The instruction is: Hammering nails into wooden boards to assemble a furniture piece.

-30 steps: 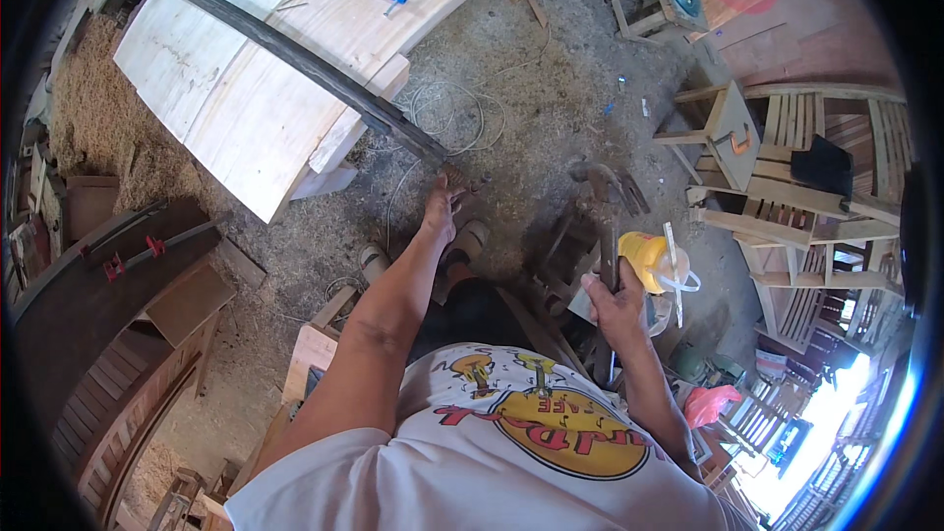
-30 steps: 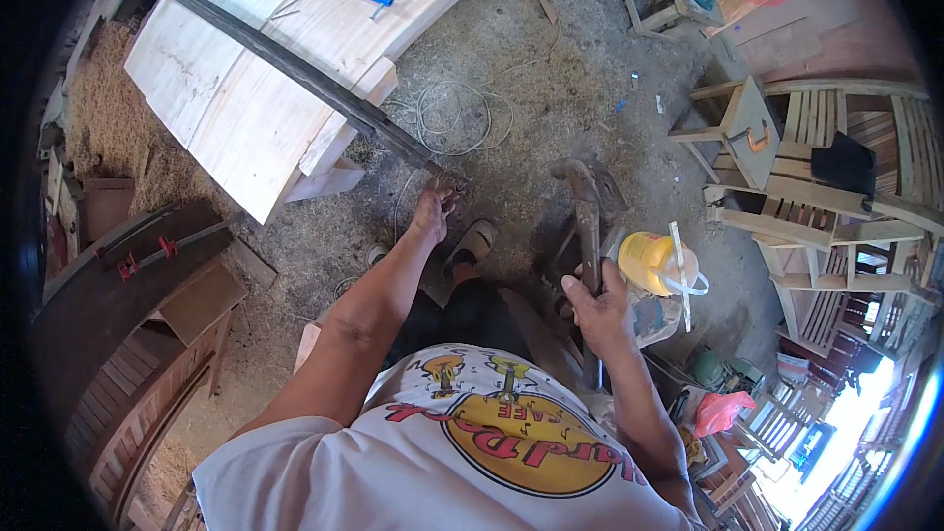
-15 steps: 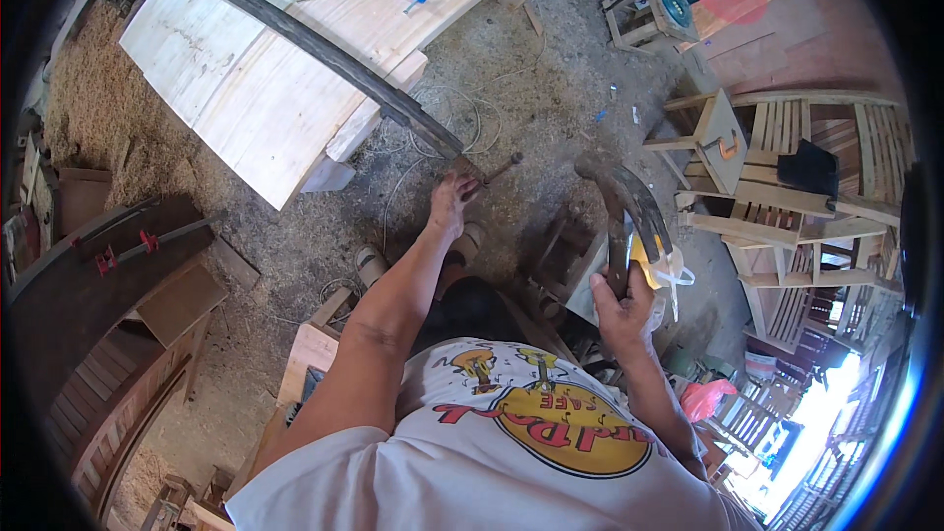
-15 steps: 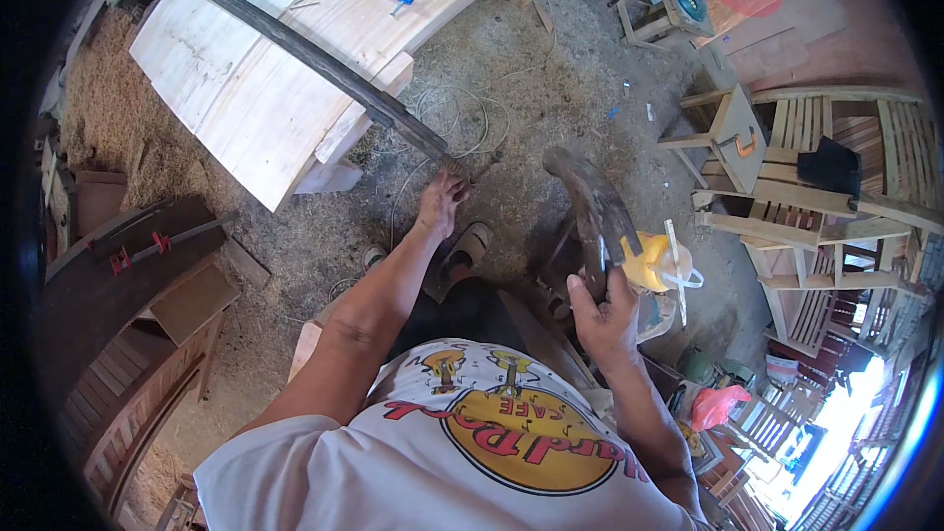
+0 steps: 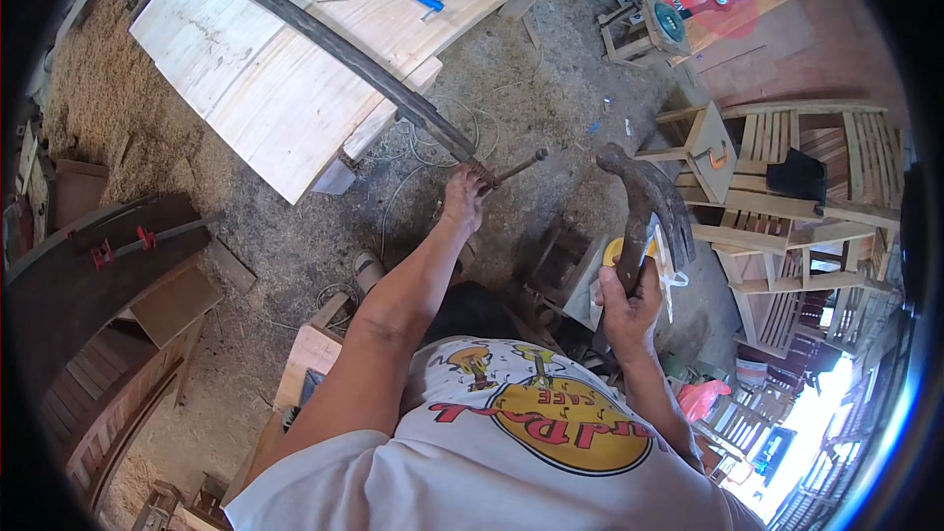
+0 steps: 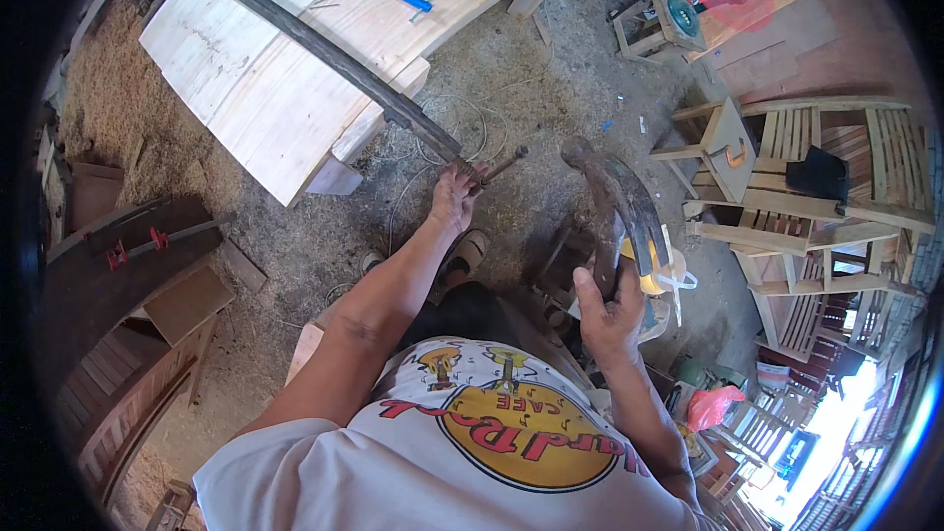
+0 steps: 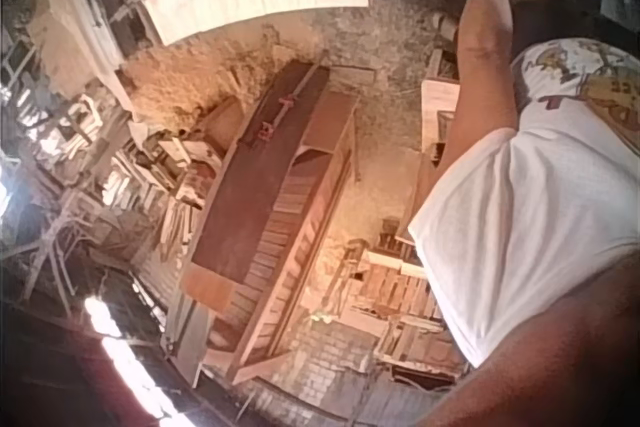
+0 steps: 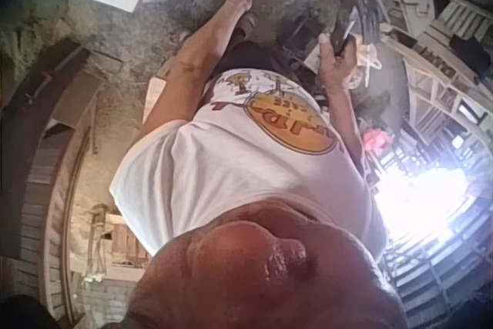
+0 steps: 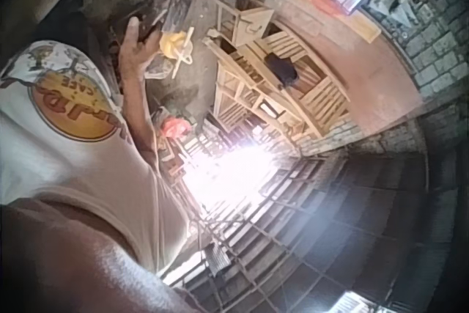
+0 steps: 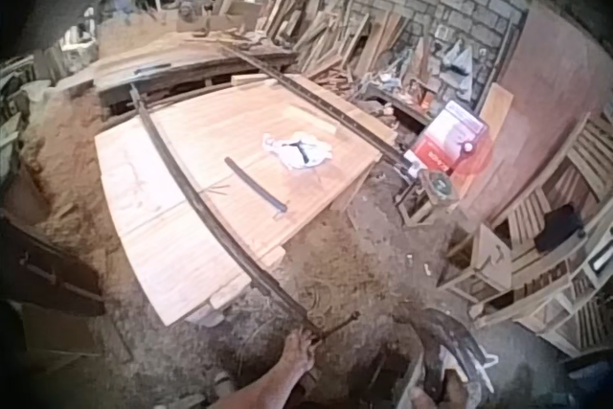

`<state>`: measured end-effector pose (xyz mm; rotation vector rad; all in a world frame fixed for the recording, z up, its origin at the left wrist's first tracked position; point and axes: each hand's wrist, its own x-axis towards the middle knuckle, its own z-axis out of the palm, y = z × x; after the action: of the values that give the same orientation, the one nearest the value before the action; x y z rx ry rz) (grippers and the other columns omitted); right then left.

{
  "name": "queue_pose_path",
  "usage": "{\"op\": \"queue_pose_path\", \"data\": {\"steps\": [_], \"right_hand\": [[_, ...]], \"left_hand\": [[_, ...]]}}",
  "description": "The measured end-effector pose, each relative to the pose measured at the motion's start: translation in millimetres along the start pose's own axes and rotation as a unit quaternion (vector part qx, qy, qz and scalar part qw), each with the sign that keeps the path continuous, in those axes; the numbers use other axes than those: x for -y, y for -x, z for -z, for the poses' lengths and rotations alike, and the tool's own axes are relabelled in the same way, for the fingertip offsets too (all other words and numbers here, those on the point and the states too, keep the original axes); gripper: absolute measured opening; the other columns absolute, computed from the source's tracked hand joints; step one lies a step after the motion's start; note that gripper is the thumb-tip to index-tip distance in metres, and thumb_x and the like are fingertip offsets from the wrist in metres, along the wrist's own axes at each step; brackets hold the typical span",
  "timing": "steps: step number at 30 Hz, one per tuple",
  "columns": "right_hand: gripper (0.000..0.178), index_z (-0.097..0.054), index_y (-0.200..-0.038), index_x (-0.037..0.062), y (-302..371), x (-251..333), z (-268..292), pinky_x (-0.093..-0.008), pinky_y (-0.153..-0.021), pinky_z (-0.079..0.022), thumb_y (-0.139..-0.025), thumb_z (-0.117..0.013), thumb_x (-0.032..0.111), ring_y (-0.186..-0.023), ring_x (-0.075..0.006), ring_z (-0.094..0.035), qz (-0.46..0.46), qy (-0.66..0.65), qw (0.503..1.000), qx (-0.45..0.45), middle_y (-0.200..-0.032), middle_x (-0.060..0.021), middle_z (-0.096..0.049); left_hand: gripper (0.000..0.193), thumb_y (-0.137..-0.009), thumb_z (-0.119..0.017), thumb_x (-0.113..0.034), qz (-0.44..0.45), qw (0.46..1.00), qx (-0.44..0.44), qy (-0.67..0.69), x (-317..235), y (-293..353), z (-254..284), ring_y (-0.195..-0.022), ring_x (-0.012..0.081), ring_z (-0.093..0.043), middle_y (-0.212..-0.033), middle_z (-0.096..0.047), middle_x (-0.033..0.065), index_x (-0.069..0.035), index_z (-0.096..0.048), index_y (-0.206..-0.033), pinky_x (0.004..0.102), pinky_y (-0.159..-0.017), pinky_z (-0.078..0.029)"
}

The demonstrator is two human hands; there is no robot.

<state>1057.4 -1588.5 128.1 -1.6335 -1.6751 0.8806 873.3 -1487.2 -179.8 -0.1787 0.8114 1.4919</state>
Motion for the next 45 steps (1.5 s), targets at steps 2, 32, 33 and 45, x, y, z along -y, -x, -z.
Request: {"op": "queue_pose_path", "data": {"steps": [2, 32, 33, 45], "right_hand": [[0.032, -0.061, -0.116, -0.0029, -0.3, 4.3, -4.9, -0.0310, -0.070, -0.052, -0.094, -0.075, 0.017, -0.076, -0.0148, -0.064, 0.010, 0.029, 0.999, 0.016, -0.089, -0.0076, -0.068], [0.028, -0.054, -0.107, 0.0029, -67.1, -60.0, 10.6, -0.0559, -0.067, -0.052, -0.090, -0.072, 0.016, -0.080, -0.0489, -0.066, 0.140, 0.428, 0.893, 0.015, -0.088, -0.0255, -0.067], [0.029, -0.052, -0.108, 0.0022, -81.7, -93.8, 9.9, -0.0581, -0.067, -0.051, -0.092, -0.071, 0.017, -0.079, -0.0506, -0.065, 0.079, 0.442, 0.893, 0.007, -0.085, -0.0274, -0.066], [0.007, -0.059, -0.100, 0.0025, -53.7, 69.4, 11.6, -0.0362, -0.061, -0.051, -0.097, -0.063, 0.008, -0.068, -0.0179, -0.063, 0.385, 0.037, 0.902, -0.190, -0.080, -0.0075, -0.062]], "left_hand": [[0.048, -0.107, -0.040, -0.045, 0.025, 0.999, 0.021, -0.009, -10.5, -19.8, 6.2, -0.107, 0.0284, -0.065, -0.130, -0.067, 0.0182, -0.003, -0.060, -0.119, 0.0427, -0.099, -0.047], [0.049, -0.079, -0.091, -0.025, -0.063, 0.980, 0.028, -0.188, -19.4, 54.1, -40.2, -0.095, 0.0137, -0.060, -0.102, -0.064, 0.0015, -0.002, -0.063, -0.112, 0.0300, -0.085, -0.048], [0.050, -0.079, -0.091, -0.025, -0.076, 0.978, 0.040, -0.189, -11.7, 48.2, -41.9, -0.094, 0.0134, -0.060, -0.100, -0.065, 0.0009, -0.002, -0.063, -0.113, 0.0296, -0.085, -0.047], [0.041, -0.079, -0.090, -0.032, -0.064, 0.969, -0.015, -0.237, -26.7, 44.2, -40.1, -0.092, 0.0139, -0.059, -0.097, -0.067, 0.0011, -0.004, -0.072, -0.104, 0.0308, -0.088, -0.045]]}}
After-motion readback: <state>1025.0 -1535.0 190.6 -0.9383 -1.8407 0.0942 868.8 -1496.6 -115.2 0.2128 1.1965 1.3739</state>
